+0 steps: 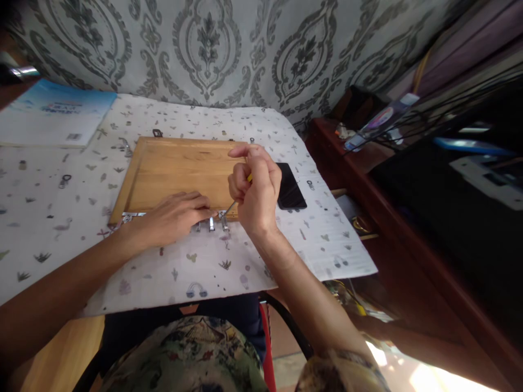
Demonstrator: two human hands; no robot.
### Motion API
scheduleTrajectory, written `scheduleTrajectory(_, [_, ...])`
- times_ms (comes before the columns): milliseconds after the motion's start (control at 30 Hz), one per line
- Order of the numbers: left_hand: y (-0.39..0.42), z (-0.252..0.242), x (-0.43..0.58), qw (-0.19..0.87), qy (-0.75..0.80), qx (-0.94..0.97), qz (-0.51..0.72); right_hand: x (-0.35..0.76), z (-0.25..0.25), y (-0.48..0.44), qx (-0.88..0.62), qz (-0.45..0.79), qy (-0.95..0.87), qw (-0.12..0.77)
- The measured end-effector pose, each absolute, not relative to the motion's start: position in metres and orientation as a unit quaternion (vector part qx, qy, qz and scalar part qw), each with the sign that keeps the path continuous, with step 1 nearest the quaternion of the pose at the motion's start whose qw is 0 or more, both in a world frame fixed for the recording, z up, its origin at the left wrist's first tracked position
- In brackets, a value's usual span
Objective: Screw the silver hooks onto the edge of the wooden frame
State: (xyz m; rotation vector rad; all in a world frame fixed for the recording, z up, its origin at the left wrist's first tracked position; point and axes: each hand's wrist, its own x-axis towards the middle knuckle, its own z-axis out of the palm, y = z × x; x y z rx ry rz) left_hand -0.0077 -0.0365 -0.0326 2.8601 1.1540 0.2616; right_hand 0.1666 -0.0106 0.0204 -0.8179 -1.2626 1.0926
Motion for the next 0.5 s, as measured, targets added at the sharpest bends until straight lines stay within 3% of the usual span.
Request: scheduleTrajectory(500, [-0.0391, -0.0325, -0.0064, 0.032, 0.382, 0.921, 0.076, 0.1637, 0.0212, -0.0162, -0.344, 0.467, -0.541, 0.609])
